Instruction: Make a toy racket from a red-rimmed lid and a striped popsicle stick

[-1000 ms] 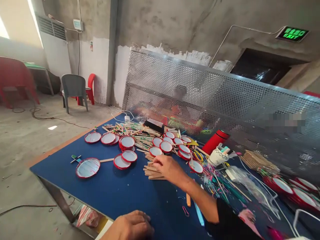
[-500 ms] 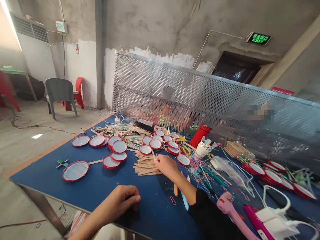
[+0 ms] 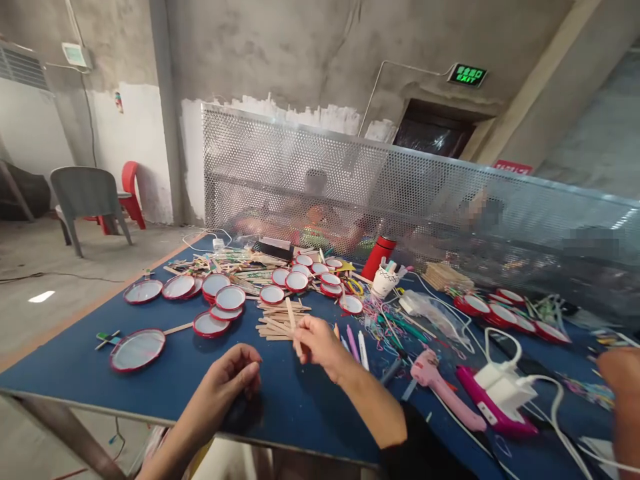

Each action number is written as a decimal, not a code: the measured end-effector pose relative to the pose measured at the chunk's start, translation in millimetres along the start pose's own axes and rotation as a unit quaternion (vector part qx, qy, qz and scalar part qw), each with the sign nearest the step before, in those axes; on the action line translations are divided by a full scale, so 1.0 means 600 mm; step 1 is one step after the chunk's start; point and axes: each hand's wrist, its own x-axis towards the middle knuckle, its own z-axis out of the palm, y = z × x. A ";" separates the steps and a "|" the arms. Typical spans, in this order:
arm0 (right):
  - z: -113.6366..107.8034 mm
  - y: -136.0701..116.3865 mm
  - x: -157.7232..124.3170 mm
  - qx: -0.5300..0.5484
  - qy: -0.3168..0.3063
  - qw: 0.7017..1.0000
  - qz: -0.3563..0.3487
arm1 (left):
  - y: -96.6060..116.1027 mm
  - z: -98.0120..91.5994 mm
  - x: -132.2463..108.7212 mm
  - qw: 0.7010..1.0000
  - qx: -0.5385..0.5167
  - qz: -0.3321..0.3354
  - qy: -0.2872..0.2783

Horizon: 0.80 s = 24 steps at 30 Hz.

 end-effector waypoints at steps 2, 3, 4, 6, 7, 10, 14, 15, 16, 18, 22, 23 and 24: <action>0.041 0.001 -0.047 0.048 -0.012 0.999 -0.020 | 0.003 0.002 0.002 1.000 -0.022 -0.007 0.010; 0.062 0.003 -0.067 0.074 -0.015 0.996 -0.037 | 0.004 0.004 0.002 1.000 -0.020 -0.008 0.010; 0.082 0.004 -0.085 0.105 -0.012 0.992 -0.071 | 0.006 0.006 0.003 1.000 -0.012 -0.007 0.007; 0.114 0.009 -0.111 0.125 0.011 0.985 -0.118 | 0.010 0.008 0.002 1.000 0.013 0.005 -0.007; 0.125 0.012 -0.120 0.120 0.025 0.984 -0.131 | 0.012 0.009 0.001 0.999 0.035 0.007 -0.018; 0.145 0.019 -0.134 0.049 0.069 0.987 -0.135 | 0.014 0.008 -0.003 0.994 0.108 0.026 -0.024; 0.156 0.043 -0.155 -0.086 0.122 0.972 -0.180 | 0.012 0.006 -0.006 0.997 0.061 0.030 0.032; 0.159 0.055 -0.165 -0.109 0.143 0.964 -0.196 | 0.012 0.007 -0.007 0.999 0.015 0.016 0.040; 0.161 0.068 -0.176 -0.123 0.168 0.956 -0.206 | 0.012 0.007 -0.007 0.998 -0.033 0.001 0.047; 0.163 0.104 -0.203 -0.126 0.208 0.948 -0.203 | 0.013 0.008 -0.007 0.993 -0.105 -0.016 0.059; 0.157 0.188 -0.262 -0.091 0.185 0.973 -0.106 | 0.015 0.009 -0.009 0.990 -0.127 0.011 0.057; 0.156 0.207 -0.276 -0.068 0.168 0.981 -0.074 | 0.015 0.009 -0.010 0.992 -0.114 0.021 0.054; 0.154 0.224 -0.288 -0.031 0.144 0.988 -0.044 | 0.014 0.009 -0.010 0.994 -0.098 0.029 0.050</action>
